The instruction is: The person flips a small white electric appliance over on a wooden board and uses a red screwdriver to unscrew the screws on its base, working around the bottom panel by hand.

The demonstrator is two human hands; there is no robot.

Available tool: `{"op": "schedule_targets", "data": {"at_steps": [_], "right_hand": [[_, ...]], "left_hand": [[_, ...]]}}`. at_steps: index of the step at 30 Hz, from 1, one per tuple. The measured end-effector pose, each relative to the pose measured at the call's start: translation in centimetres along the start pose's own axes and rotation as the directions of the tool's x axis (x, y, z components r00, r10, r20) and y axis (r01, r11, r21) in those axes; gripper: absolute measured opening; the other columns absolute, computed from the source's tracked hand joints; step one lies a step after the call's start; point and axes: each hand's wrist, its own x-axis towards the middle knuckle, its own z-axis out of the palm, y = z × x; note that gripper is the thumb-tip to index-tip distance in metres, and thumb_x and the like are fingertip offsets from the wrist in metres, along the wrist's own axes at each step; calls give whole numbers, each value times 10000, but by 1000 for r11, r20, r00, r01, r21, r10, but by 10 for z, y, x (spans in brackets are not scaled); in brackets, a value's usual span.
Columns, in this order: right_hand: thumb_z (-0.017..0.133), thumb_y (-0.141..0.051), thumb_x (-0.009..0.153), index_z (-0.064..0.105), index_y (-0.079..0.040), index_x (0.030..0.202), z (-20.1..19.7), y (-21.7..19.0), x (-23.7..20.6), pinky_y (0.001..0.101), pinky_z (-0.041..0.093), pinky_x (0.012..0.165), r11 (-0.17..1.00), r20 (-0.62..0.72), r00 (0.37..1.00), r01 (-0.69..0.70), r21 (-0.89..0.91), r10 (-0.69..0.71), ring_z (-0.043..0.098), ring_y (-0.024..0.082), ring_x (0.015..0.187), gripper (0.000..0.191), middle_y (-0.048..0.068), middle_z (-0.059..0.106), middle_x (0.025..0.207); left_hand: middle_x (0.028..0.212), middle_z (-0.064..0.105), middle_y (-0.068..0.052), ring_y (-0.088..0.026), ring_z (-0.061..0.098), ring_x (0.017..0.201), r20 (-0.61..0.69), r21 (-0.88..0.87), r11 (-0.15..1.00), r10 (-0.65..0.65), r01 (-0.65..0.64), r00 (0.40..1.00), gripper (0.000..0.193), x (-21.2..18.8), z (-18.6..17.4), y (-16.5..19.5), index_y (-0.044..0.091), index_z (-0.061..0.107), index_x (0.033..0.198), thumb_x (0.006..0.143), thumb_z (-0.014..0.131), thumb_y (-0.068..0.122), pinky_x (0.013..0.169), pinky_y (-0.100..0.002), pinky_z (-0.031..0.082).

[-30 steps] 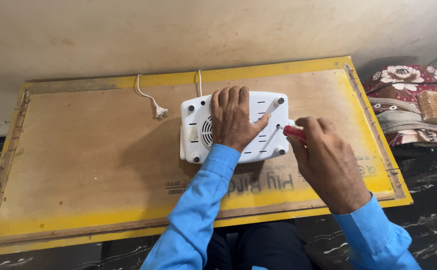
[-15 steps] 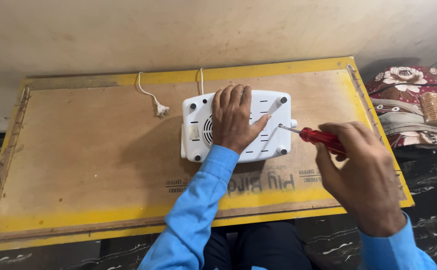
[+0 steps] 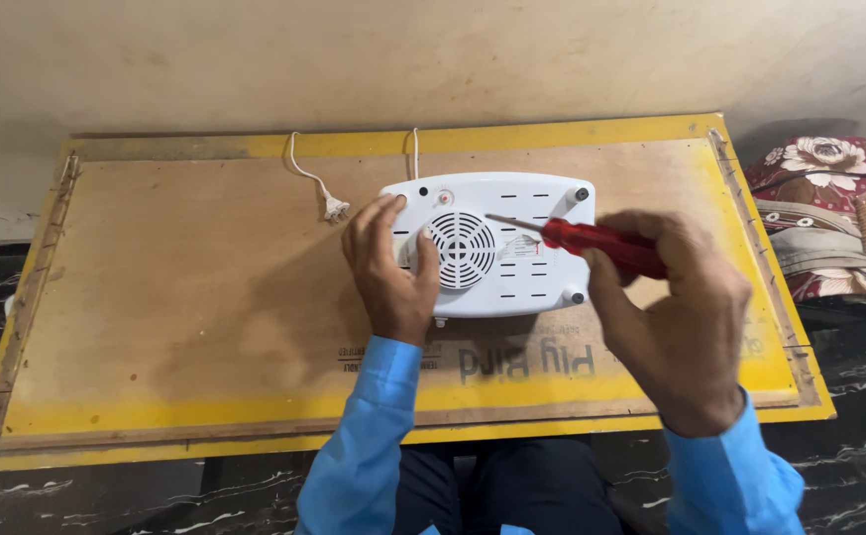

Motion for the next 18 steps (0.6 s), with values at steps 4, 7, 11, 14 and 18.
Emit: {"op": "schedule_targets", "data": {"at_steps": [4, 7, 11, 14, 18], "right_hand": [[777, -9, 906, 685, 11, 1148, 19, -5, 13, 335, 594, 837, 999, 15, 999, 36, 15, -36, 753, 223, 919, 260, 149, 735, 1038], [776, -7, 915, 672, 12, 1134, 31, -9, 21, 341, 592, 813, 996, 44, 996, 74, 50, -76, 746, 233, 900, 243, 149, 725, 1019], [765, -7, 915, 653, 13, 1118, 45, -12, 32, 353, 586, 773, 989, 77, 988, 127, 72, -133, 734, 251, 868, 233, 150, 703, 996], [752, -13, 922, 640, 11, 1111, 52, -14, 37, 359, 581, 739, 986, 111, 982, 140, 87, -150, 725, 255, 848, 221, 149, 690, 990], [751, -30, 927, 624, 14, 1125, 57, -14, 40, 373, 572, 729, 986, 142, 977, 146, 83, -157, 713, 262, 838, 239, 156, 685, 1009]], "left_hand": [[1433, 532, -231, -422, 481, 1360, 57, -7, 999, -42, 43, 997, 601, 0, 6, -12, -42, 488, 1425, 903, 726, 138, 1172, -501, 370], [1510, 467, -276, -444, 442, 1408, 113, -5, 993, -116, 118, 987, 686, -7, 14, -20, -58, 400, 1510, 951, 696, 209, 1184, -496, 362], [1571, 435, -278, -435, 425, 1459, 163, 23, 995, -101, 98, 981, 678, -16, 18, -29, -38, 345, 1565, 1040, 633, 279, 1207, -490, 360], [1582, 420, -286, -442, 414, 1466, 154, 42, 998, -57, 52, 986, 651, -19, 19, -34, -30, 324, 1583, 1070, 591, 267, 1205, -492, 353], [1573, 432, -268, -432, 426, 1465, 120, 45, 999, -27, 22, 992, 600, -20, 20, -36, 0, 329, 1582, 1073, 583, 190, 1206, -478, 364]]}}
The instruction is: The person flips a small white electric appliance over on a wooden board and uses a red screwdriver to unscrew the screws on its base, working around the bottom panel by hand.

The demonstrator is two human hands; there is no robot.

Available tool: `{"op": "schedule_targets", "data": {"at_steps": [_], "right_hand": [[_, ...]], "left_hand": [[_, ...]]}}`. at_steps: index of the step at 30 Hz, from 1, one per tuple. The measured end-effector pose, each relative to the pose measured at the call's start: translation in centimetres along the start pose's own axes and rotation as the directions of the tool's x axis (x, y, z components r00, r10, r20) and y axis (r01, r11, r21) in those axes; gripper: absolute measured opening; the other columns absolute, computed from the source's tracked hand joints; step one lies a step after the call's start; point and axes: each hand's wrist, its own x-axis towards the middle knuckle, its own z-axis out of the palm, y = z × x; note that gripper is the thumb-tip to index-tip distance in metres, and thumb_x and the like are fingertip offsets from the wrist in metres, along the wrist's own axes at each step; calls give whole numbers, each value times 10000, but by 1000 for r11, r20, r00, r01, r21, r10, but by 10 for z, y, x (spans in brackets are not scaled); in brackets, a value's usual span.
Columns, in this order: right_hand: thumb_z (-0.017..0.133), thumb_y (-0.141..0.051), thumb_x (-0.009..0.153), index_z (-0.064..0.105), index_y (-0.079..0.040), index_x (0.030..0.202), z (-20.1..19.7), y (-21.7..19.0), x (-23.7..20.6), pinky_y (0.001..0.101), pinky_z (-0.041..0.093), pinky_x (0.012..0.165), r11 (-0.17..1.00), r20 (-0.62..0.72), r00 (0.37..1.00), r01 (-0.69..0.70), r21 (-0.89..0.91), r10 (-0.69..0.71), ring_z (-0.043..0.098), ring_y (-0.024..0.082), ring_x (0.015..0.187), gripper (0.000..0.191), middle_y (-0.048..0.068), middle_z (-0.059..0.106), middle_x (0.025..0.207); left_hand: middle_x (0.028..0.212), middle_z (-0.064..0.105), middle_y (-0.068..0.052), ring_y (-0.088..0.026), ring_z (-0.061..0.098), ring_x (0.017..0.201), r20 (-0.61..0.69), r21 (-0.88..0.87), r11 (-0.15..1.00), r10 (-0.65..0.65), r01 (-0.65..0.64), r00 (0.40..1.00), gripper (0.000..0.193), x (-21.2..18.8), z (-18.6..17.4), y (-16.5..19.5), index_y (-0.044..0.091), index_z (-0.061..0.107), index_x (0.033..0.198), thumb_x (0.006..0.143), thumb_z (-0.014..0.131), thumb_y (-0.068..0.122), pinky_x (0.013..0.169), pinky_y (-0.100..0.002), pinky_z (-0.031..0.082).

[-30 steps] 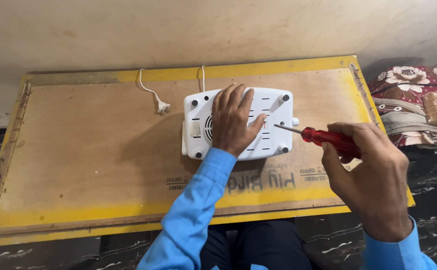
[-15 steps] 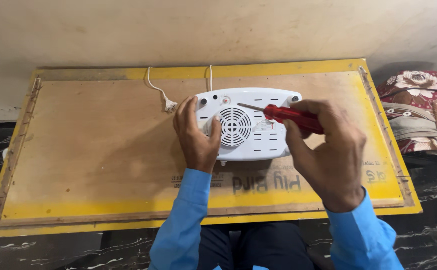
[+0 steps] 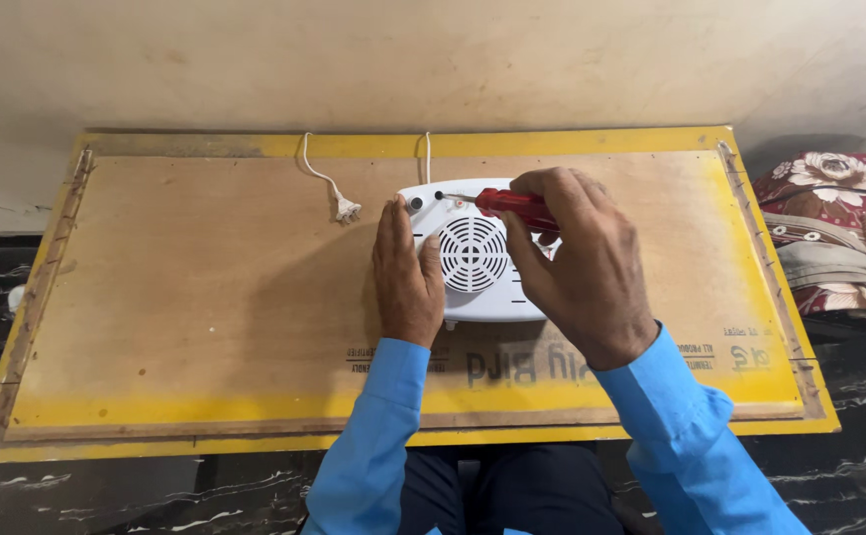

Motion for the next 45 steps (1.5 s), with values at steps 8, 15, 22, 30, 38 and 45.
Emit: {"op": "schedule_targets", "data": {"at_steps": [8, 15, 22, 30, 38, 45], "right_hand": [[742, -21, 913, 611, 8, 1129, 11, 1, 6, 403, 569, 770, 999, 28, 999, 39, -9, -38, 708, 301, 909, 254, 162, 691, 1027], [724, 16, 883, 574, 11, 1163, 22, 1, 15, 440, 543, 842, 991, 27, 991, 133, -27, -132, 670, 350, 993, 318, 168, 695, 1068], [711, -4, 927, 561, -16, 1063, 33, -1, 25, 455, 527, 810, 983, 95, 980, 181, -33, -177, 653, 337, 951, 203, 126, 660, 982], [770, -180, 946, 513, -12, 924, 42, -6, 27, 479, 509, 686, 985, 160, 986, 80, -151, -56, 638, 365, 821, 308, 164, 626, 839], [700, -182, 983, 495, 18, 977, 41, -13, 28, 484, 506, 599, 985, 193, 980, -5, -172, 39, 638, 390, 764, 287, 195, 594, 898], [598, 100, 743, 551, -7, 1055, 33, -9, 24, 488, 524, 880, 898, 278, 902, 392, -200, -332, 570, 383, 981, 334, 162, 545, 1023]], "left_hand": [[1581, 466, -204, -390, 451, 1470, -4, -48, 999, 1, -1, 1000, 616, 3, -2, 2, 41, 343, 1593, 1006, 522, -15, 1212, -460, 379], [1582, 451, -213, -395, 447, 1458, 35, -16, 999, -50, 51, 998, 634, 6, -4, 6, 40, 337, 1590, 982, 505, -29, 1202, -467, 370], [1589, 440, -213, -387, 435, 1475, 33, -13, 999, -50, 50, 998, 628, 4, -2, 4, 32, 341, 1586, 981, 502, -25, 1216, -463, 355], [1595, 419, -220, -392, 416, 1484, 59, 6, 999, -46, 46, 997, 629, 4, 0, 3, 14, 321, 1589, 986, 495, -18, 1217, -471, 342], [1561, 446, -249, -411, 456, 1434, 54, -39, 994, -101, 103, 993, 629, 3, -1, 4, -22, 282, 1589, 994, 485, 8, 1198, -483, 357], [1539, 432, -310, -465, 445, 1403, 53, -28, 994, -106, 107, 993, 637, 3, 0, 1, -80, 248, 1573, 988, 489, 1, 1180, -505, 348]]}}
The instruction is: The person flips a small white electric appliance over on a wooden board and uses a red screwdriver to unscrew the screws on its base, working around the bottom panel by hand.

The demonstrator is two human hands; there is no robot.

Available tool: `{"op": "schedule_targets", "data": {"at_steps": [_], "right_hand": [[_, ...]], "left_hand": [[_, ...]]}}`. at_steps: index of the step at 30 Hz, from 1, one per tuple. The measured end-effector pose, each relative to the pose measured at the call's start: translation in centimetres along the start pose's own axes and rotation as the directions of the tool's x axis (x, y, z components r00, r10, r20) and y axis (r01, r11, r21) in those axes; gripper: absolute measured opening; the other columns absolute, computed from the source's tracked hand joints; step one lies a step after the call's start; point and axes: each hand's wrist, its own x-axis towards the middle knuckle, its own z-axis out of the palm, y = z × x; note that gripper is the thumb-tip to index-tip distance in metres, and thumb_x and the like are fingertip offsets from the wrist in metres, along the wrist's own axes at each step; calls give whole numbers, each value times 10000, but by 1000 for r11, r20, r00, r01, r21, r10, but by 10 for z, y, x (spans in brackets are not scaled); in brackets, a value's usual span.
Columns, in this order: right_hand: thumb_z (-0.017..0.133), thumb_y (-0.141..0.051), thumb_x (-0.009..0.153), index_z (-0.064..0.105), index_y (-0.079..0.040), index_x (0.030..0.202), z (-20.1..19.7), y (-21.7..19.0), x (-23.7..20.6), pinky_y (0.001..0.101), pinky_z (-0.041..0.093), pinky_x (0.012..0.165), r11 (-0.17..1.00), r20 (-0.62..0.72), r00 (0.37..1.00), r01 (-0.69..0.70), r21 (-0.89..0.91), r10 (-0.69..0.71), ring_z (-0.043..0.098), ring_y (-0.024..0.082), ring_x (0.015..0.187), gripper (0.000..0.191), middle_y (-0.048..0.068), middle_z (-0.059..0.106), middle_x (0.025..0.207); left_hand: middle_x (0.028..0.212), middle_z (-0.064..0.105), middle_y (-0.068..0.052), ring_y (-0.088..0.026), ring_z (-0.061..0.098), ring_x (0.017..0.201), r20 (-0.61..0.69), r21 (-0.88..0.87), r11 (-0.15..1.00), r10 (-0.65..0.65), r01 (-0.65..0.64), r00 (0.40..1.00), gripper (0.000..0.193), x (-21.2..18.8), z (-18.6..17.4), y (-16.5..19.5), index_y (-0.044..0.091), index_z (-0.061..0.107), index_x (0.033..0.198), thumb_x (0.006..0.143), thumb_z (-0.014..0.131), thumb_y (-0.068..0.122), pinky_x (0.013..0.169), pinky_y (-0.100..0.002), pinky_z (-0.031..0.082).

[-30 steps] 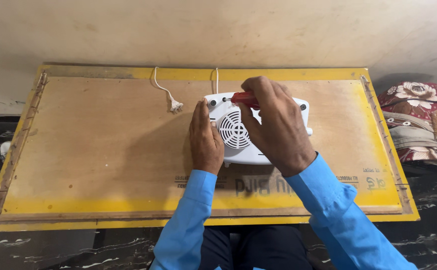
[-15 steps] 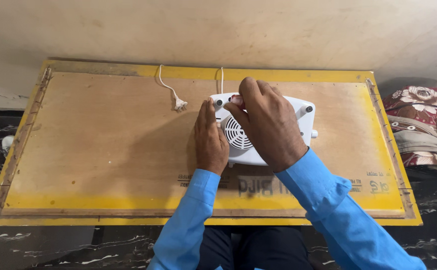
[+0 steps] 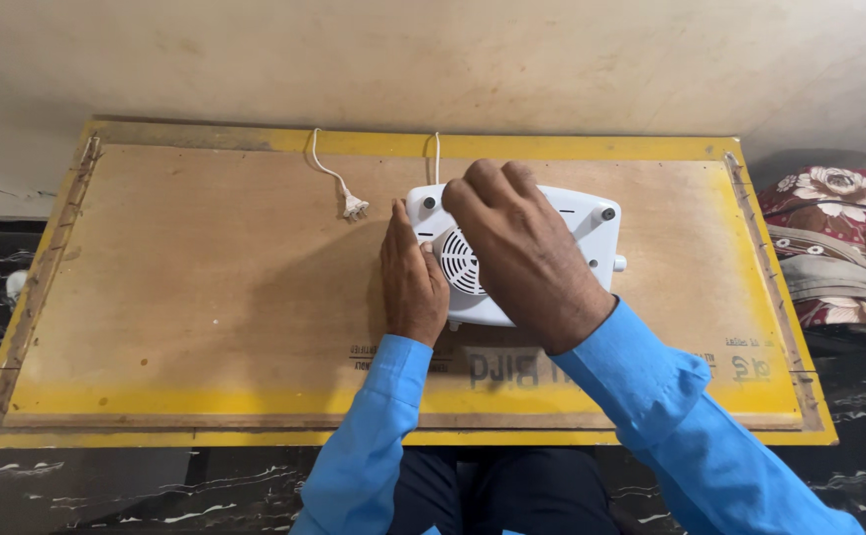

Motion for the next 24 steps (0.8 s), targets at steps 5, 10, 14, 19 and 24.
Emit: {"op": "schedule_targets", "data": {"at_steps": [5, 10, 14, 19, 24], "right_hand": [[574, 130, 728, 548, 28, 1093, 6, 1, 3, 489, 517, 827, 995, 44, 996, -83, 63, 81, 570, 405, 964, 381, 204, 552, 1020], [661, -11, 888, 532, 25, 1078, 7, -1, 3, 459, 547, 747, 986, 31, 987, -156, 49, 155, 634, 385, 939, 232, 199, 583, 985], [720, -226, 972, 538, 8, 1024, 5, -2, 8, 481, 533, 670, 942, 141, 934, -335, 19, 329, 670, 376, 865, 300, 168, 617, 925], [691, -178, 954, 534, 1, 985, 5, -3, 11, 458, 550, 668, 962, 92, 958, -274, 22, 271, 661, 368, 869, 240, 162, 586, 996], [643, 7, 806, 568, -18, 1105, 6, -2, 2, 450, 578, 784, 999, -59, 998, 38, 22, -37, 638, 354, 965, 309, 142, 528, 1088]], "left_hand": [[1538, 454, -289, -451, 454, 1413, -2, 5, 1000, 4, -4, 1000, 612, 0, 0, -1, -56, 301, 1566, 986, 489, 6, 1186, -500, 358], [1533, 462, -275, -442, 460, 1406, -1, 2, 1000, -9, 9, 1000, 613, 0, -1, 0, -48, 312, 1564, 981, 494, 7, 1177, -495, 364], [1539, 461, -268, -438, 464, 1405, 0, -7, 1000, 0, 0, 1000, 611, 1, -2, 1, -46, 307, 1569, 988, 487, 5, 1178, -491, 370], [1538, 461, -268, -437, 464, 1401, -6, 7, 1000, 4, -4, 1000, 610, 0, -1, 0, -44, 312, 1564, 985, 495, 16, 1177, -499, 358], [1539, 463, -264, -437, 466, 1409, -19, 8, 1000, 22, -22, 1000, 594, -1, 0, -1, -42, 321, 1562, 997, 491, 27, 1190, -498, 357]]}}
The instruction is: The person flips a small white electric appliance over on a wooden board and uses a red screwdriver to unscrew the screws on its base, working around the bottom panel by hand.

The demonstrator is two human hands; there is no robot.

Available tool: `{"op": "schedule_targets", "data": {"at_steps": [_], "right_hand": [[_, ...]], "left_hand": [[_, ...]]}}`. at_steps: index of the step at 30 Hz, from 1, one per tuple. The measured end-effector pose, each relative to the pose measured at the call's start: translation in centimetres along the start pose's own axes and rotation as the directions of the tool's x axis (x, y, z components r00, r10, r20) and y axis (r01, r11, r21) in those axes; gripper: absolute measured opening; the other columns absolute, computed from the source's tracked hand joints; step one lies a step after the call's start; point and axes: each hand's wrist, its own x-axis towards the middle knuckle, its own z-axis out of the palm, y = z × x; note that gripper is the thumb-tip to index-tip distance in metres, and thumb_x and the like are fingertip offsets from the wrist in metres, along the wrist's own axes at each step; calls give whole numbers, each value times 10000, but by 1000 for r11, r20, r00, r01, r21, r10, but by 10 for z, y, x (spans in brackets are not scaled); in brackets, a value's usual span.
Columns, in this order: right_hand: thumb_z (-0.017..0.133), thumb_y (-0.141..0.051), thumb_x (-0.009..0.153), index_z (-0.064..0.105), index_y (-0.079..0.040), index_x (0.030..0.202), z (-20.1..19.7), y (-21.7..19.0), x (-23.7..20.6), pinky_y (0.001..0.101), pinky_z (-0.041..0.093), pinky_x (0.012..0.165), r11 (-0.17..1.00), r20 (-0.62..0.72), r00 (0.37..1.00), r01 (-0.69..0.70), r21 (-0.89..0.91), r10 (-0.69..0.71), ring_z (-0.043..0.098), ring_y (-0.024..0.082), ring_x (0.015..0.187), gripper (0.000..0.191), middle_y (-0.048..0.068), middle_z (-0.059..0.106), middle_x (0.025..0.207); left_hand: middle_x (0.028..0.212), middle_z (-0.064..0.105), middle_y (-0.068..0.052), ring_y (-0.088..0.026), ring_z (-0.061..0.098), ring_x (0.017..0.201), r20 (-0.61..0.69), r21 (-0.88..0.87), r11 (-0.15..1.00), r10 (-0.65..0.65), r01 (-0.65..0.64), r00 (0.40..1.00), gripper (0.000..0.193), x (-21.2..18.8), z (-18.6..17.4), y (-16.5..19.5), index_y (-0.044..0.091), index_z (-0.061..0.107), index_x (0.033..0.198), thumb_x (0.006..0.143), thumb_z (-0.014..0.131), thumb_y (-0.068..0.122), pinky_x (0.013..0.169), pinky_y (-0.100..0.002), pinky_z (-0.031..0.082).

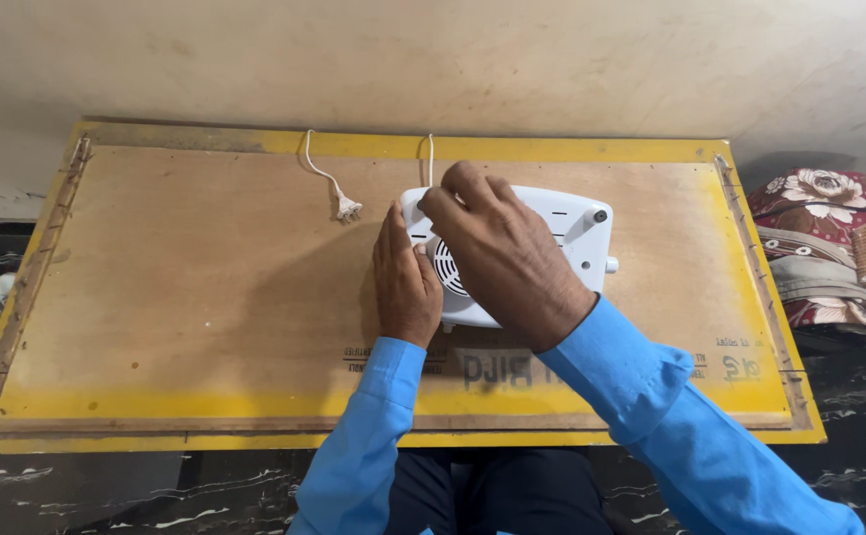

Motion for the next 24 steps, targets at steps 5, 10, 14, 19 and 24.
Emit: {"op": "schedule_targets", "data": {"at_steps": [5, 10, 14, 19, 24], "right_hand": [[644, -4, 891, 569, 13, 1119, 2, -2, -2, 445, 555, 693, 971, 143, 961, -239, -1, 237, 597, 330, 906, 240, 176, 524, 1087], [678, -99, 896, 573, -12, 1063, 4, -5, 3, 442, 562, 676, 989, 89, 988, -115, -93, 124, 590, 346, 972, 216, 153, 531, 1031], [682, -20, 794, 546, 20, 1073, 4, -3, 5, 457, 565, 716, 991, 49, 990, -130, 8, 130, 578, 380, 945, 312, 186, 521, 1017], [624, 67, 853, 499, 62, 1091, 6, 0, 6, 445, 571, 666, 951, 172, 941, -304, 53, 291, 605, 399, 832, 269, 254, 504, 1001], [674, -91, 928, 498, 47, 1073, 7, -3, 8, 462, 576, 623, 944, 141, 934, -330, -10, 329, 650, 415, 792, 266, 246, 538, 974]], "left_hand": [[1536, 460, -275, -440, 460, 1410, 5, 5, 1000, -6, 6, 1000, 598, 0, 1, -3, -51, 320, 1560, 992, 487, 31, 1192, -499, 357], [1534, 459, -276, -442, 452, 1405, 2, 4, 1000, 2, -2, 1000, 590, -1, 3, -6, -53, 324, 1553, 995, 495, 35, 1183, -504, 355], [1539, 459, -267, -437, 458, 1404, -1, 7, 1000, 20, -20, 1000, 593, -2, 3, -6, -52, 317, 1560, 1000, 492, 30, 1187, -503, 357], [1544, 461, -264, -435, 460, 1406, 8, -15, 1000, 2, -2, 1000, 588, -1, 1, -5, -45, 321, 1563, 1004, 488, 19, 1185, -498, 359], [1540, 467, -256, -433, 460, 1406, 14, -20, 1000, -20, 20, 1000, 594, 1, 1, -4, -36, 336, 1556, 988, 501, 20, 1182, -495, 357]]}}
